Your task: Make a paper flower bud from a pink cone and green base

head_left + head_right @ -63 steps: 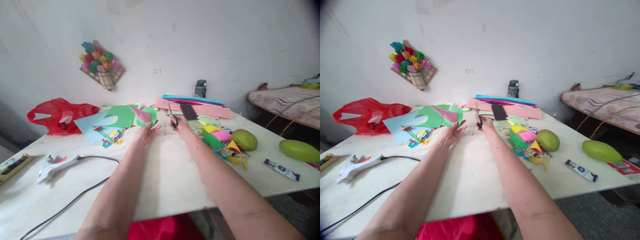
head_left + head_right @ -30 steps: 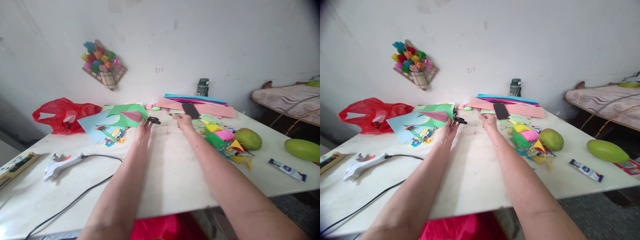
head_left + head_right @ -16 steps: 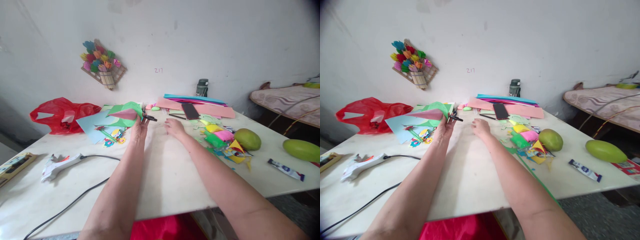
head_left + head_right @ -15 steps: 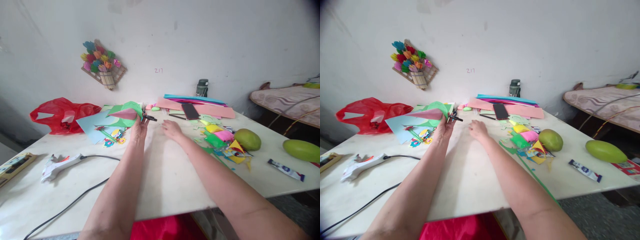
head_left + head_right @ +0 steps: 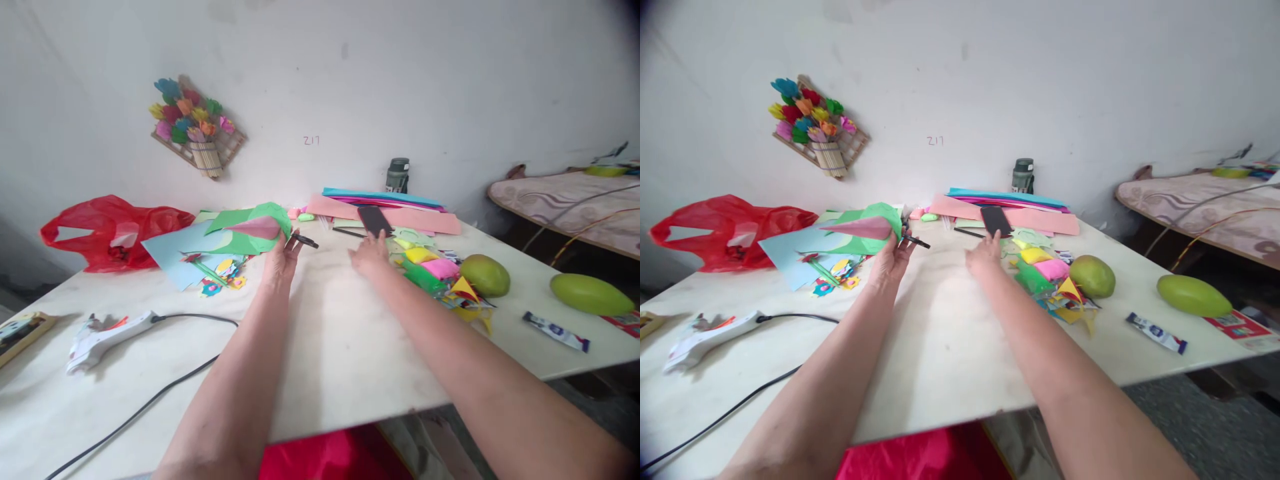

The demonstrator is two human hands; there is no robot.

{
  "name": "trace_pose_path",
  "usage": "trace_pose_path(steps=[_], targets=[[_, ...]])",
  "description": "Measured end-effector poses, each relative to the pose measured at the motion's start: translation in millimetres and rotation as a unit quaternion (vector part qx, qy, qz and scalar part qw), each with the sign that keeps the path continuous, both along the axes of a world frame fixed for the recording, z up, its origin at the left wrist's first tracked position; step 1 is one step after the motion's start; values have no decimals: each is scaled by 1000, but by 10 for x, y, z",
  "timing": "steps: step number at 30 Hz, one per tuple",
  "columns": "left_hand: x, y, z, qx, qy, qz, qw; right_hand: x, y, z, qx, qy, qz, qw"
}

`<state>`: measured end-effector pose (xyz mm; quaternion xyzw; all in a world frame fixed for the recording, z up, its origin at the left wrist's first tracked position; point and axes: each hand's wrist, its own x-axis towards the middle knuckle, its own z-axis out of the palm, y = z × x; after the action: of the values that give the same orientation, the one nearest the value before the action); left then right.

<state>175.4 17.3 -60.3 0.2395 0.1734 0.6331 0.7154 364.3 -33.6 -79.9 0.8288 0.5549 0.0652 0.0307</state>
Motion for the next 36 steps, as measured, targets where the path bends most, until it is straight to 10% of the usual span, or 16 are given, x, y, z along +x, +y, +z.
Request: trace_pose_path(steps=[3,12,17,20,23,29,36], targets=[[15,1,-23,7,11,-3,1000,31,-86,47,16,-53,-50,997],[-61,36,-54,21,20,1,1000,-569,261,-116,23,113,255,960],[-44,-5,-37,17,14,-8,1000,-292,206,-17,44,52,26,997],[-22,-17,-59,16,23,-24,999,-201,64,112,152,54,19,987],[-14,-9,-99,24,39,-29,999,-289,-23,231,235,248,47,939],[-17,-30,-106,26,53,-35,998,-561,-59,294,128,657,140,729],[-8,-93,-78,43,82,-71,993,-646,-83,176,91,744,116,652]])
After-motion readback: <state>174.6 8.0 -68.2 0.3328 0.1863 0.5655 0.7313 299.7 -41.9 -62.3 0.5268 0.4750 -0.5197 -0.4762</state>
